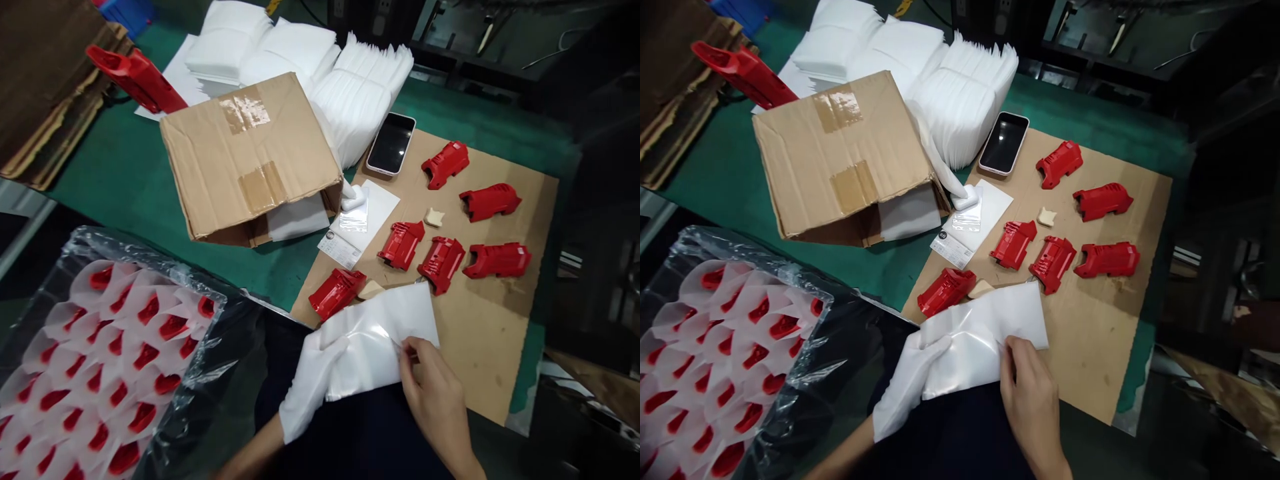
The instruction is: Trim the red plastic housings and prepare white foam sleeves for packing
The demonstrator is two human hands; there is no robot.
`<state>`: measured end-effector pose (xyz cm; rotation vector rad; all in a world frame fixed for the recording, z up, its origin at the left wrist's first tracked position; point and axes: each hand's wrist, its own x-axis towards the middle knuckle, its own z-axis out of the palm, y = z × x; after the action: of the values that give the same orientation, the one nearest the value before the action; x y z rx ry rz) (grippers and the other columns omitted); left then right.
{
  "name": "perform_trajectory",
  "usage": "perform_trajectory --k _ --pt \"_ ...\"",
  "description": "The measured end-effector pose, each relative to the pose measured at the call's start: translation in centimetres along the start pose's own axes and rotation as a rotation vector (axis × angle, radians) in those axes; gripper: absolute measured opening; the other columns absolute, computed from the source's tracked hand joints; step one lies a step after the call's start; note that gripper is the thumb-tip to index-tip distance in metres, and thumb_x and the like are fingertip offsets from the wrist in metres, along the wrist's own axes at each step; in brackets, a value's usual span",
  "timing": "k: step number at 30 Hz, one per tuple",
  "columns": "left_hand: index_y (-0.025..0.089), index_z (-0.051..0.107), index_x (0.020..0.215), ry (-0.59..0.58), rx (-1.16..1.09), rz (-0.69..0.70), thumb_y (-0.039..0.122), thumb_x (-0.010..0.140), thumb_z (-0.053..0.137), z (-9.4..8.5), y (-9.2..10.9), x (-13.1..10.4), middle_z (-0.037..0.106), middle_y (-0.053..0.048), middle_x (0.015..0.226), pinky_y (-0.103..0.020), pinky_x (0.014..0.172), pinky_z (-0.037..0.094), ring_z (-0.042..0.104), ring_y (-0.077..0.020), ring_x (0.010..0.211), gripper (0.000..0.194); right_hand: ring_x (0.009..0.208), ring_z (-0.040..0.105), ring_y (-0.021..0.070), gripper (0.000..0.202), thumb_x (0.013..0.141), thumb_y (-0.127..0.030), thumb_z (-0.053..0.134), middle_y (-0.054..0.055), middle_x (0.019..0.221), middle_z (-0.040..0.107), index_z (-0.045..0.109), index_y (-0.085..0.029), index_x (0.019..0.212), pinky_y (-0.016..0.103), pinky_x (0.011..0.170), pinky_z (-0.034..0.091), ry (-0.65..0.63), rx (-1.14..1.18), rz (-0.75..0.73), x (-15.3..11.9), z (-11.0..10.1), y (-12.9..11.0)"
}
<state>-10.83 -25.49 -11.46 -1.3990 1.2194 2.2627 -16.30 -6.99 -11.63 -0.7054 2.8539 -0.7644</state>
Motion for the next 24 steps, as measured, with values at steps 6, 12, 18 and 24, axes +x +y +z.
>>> perform_trajectory --k 6,12,18,24 --pt "0.012 0.073 0.112 -0.006 0.024 0.049 0.04 0.071 0.082 -0.5 0.1 0.5 0.076 -0.013 0.109 -0.041 0.091 0.057 0.071 -0.0326 0.102 0.05 0.087 0.065 0.0191 0.022 0.1 -0.012 0.037 0.008 0.099 0.061 0.054 -0.016 0.112 0.029 0.075 0.05 -0.164 -0.158 -0.334 1.0 -2.0 0.9" --pt "0.013 0.075 0.104 0.018 0.027 0.103 0.036 0.072 0.08 -0.4 0.5 0.7 0.077 -0.012 0.103 -0.044 0.091 0.057 0.072 -0.0333 0.096 0.04 0.06 0.059 0.0196 0.019 0.098 -0.015 0.038 0.003 0.075 0.054 0.055 -0.02 0.092 0.032 0.055 0.042 -0.361 -0.326 -0.465 2.1 -2.8 1.7" --pt "0.012 0.075 0.109 0.024 0.052 0.186 0.032 0.078 0.072 0.0 0.2 1.1 0.075 -0.012 0.114 -0.043 0.1 0.052 0.07 -0.0325 0.105 0.037 0.058 0.061 0.0178 0.023 0.096 -0.006 0.04 0.001 0.078 0.061 0.057 -0.021 0.094 0.031 0.052 0.038 -0.498 -0.249 -0.591 2.6 -3.7 3.3" --pt "0.012 0.074 0.11 0.045 0.109 0.206 0.031 0.077 0.072 0.6 0.2 1.2 0.076 -0.011 0.111 -0.038 0.097 0.054 0.069 -0.0298 0.107 0.039 0.063 0.062 0.015 0.029 0.104 -0.014 0.035 0.002 0.078 0.065 0.061 -0.019 0.092 0.029 0.057 0.039 -0.491 -0.116 -0.643 3.3 -3.8 3.8"
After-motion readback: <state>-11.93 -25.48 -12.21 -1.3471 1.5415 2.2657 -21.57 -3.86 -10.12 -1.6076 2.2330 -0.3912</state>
